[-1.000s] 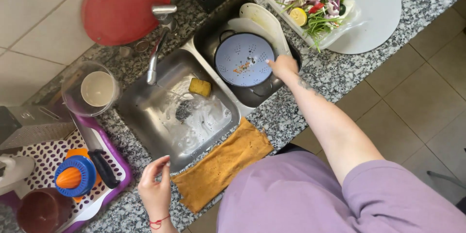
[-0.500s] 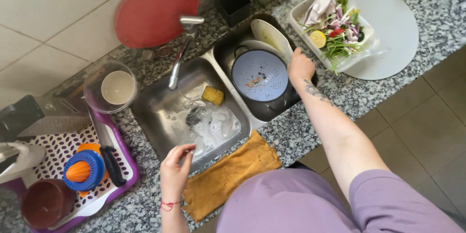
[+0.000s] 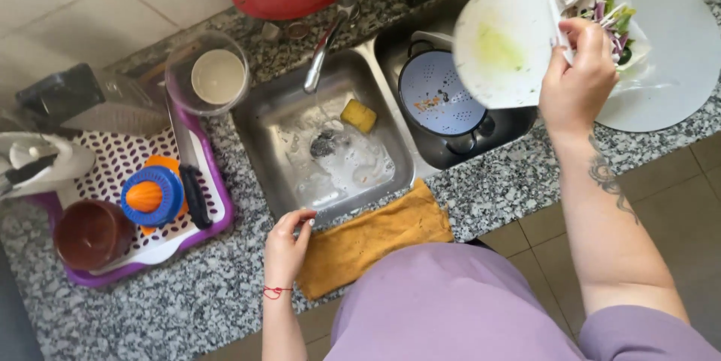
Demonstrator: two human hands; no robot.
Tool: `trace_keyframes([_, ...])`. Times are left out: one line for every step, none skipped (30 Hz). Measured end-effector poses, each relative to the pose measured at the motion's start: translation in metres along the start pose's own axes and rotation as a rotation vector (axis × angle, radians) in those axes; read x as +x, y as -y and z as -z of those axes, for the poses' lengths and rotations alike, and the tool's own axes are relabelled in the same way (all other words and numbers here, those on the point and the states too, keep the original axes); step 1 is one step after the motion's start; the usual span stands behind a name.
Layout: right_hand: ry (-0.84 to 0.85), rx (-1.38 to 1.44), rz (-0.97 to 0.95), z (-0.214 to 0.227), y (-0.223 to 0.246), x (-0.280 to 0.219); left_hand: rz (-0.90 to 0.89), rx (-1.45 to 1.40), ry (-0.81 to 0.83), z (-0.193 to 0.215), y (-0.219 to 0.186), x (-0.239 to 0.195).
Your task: The person washes various kitchen utensils and dishes, including a knife, spoon, fork, wooden spatula, and bowls, using a sponge and running water. They then check on pastries baking in the oven before returning to wash a small bowl.
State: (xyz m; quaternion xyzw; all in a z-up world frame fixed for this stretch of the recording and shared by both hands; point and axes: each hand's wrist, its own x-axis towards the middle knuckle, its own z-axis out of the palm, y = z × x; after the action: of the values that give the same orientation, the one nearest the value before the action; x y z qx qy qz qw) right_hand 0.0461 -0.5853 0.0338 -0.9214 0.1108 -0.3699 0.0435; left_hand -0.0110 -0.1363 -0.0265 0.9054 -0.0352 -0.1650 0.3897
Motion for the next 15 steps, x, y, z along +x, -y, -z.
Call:
trace_keyframes([0.065,0.183,-0.078,0.005,0.010,-0.002,0.023,-0.016,-0.001,-0.002,0.002,-0.005])
trace_keyframes([0.133,0.368,-0.155,0.011,0.019,-0.003,0.046,-0.031,-0.003,-0.005,0.004,-0.011])
trace_keyframes([0.134,0.370,-0.150,0.008,0.036,-0.012,0.047,-0.034,-0.007,-0.008,0.005,-0.015])
trace_keyframes([0.296,0.476,-0.329,0.005,0.052,-0.022,0.013,-0.050,-0.007,-0.012,0.006,-0.019])
trace_keyframes([0.462,0.584,-0.502,0.002,0.068,-0.030,-0.026,-0.065,-0.009,-0.015,0.007,-0.022])
trace_keyframes([0.459,0.586,-0.496,-0.008,0.086,-0.040,-0.028,-0.067,-0.015,-0.019,0.006,-0.024])
trace_keyframes([0.626,0.636,-0.519,-0.018,0.104,-0.051,-0.035,-0.024,-0.009,-0.022,0.004,-0.027])
trace_keyframes([0.794,0.684,-0.538,-0.027,0.122,-0.062,-0.041,0.019,-0.003,-0.025,0.002,-0.029])
trace_keyframes([0.790,0.686,-0.533,-0.046,0.128,-0.074,-0.044,0.019,-0.009,-0.029,0.000,-0.034])
trace_keyframes([0.802,0.686,-0.468,-0.065,0.134,-0.086,-0.054,0.046,0.002,-0.032,-0.002,-0.038])
trace_keyframes([0.812,0.689,-0.404,-0.084,0.141,-0.097,-0.064,0.076,0.013,-0.034,-0.003,-0.041])
trace_keyframes([0.807,0.694,-0.400,-0.090,0.141,-0.094,-0.068,0.079,0.007,-0.039,-0.001,-0.045])
trace_keyframes([0.863,0.601,-0.307,-0.096,0.143,-0.091,-0.118,0.058,-0.018,-0.042,0.002,-0.050])
trace_keyframes([0.916,0.505,-0.214,-0.102,0.145,-0.088,-0.168,0.037,-0.043,-0.045,0.005,-0.054])
trace_keyframes([0.905,0.510,-0.209,-0.106,0.149,-0.066,-0.175,0.040,-0.053,-0.046,0.008,-0.060])
